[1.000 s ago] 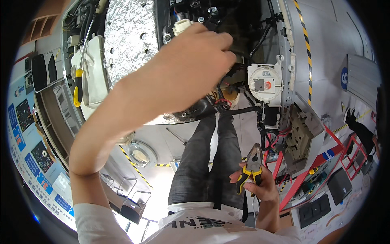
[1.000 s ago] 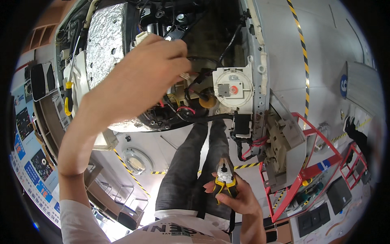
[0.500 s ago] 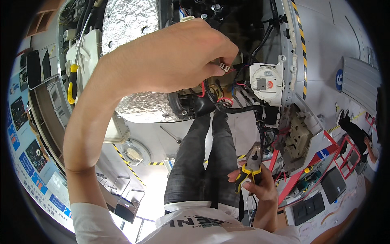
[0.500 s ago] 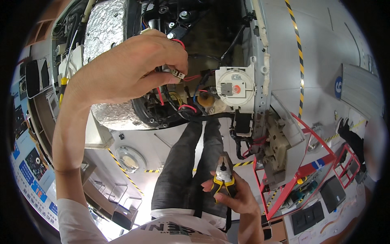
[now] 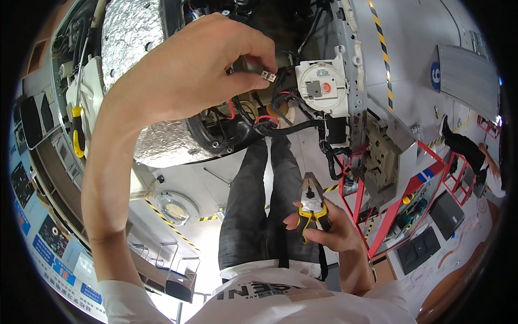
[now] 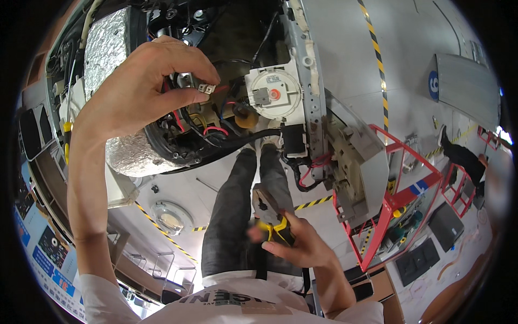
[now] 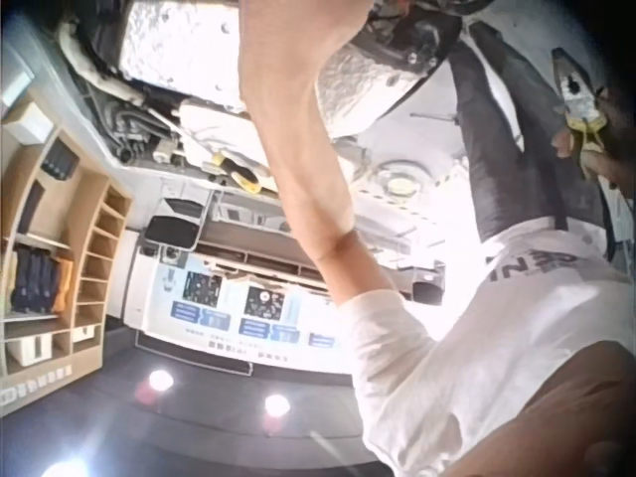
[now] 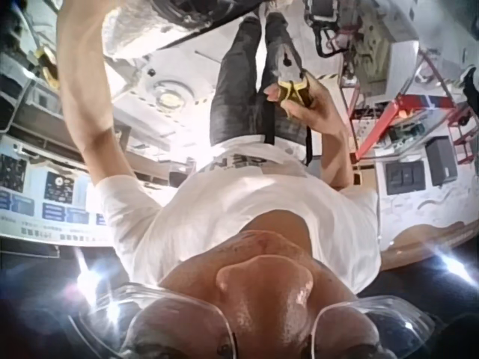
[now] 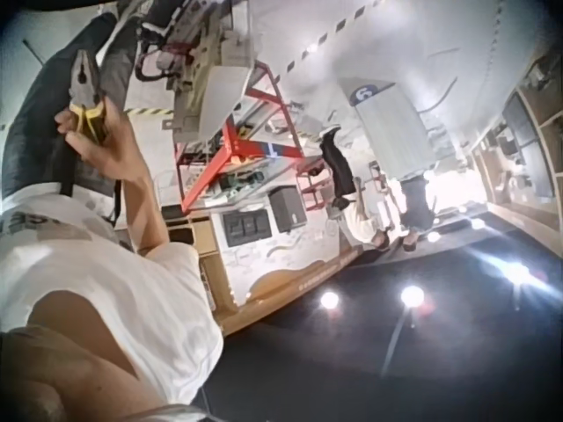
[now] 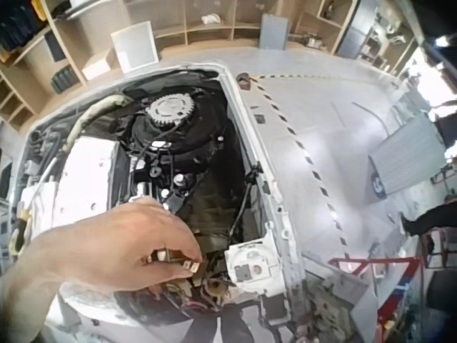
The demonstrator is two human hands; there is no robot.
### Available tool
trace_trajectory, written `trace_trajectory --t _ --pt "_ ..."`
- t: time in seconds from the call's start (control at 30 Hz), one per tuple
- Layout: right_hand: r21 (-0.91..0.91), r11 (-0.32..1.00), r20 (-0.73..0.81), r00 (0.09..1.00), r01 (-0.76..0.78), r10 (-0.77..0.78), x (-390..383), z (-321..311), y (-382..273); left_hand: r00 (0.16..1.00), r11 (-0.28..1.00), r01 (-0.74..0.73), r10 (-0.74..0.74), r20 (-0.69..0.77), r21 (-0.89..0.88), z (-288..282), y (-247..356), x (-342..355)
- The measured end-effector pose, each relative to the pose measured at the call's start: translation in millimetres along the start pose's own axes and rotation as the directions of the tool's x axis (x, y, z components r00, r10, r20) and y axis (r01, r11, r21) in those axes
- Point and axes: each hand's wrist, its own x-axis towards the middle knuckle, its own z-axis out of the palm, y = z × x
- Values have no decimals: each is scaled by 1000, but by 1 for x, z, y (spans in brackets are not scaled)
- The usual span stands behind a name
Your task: The person works on the internal components of a washing machine, using pliers to disconnect a hose and then handling electrical wiring and a pump assembly.
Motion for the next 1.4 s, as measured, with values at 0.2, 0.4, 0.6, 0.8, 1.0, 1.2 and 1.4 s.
trace_trajectory --t 0.2,0.4,0.6,0.8,1.0,1.2,1.4 --pt "-34 999 19 999 27 -27 2 8 2 994 998 39 -45 103 57 -13 39 19" --pt "-56 997 24 999 47 -46 1 14 6 880 989 130 -147 451 70 -39 77 42" --pt "-39 993 10 994 113 -112 3 18 13 856 999 44 -50 514 24 -30 82 47" --pt "-24 996 1 996 87 -87 2 20 16 891 995 95 -99 444 31 -15 56 38" --pt "-52 992 10 994 112 -111 3 23 15 922 993 100 -113 370 55 0 24 41" --pt "-13 995 -13 995 94 -94 2 22 16 948 989 97 -125 294 107 5 14 40" --pt "26 989 -12 989 145 -145 4 22 18 909 982 183 -190 370 55 8 9 46"
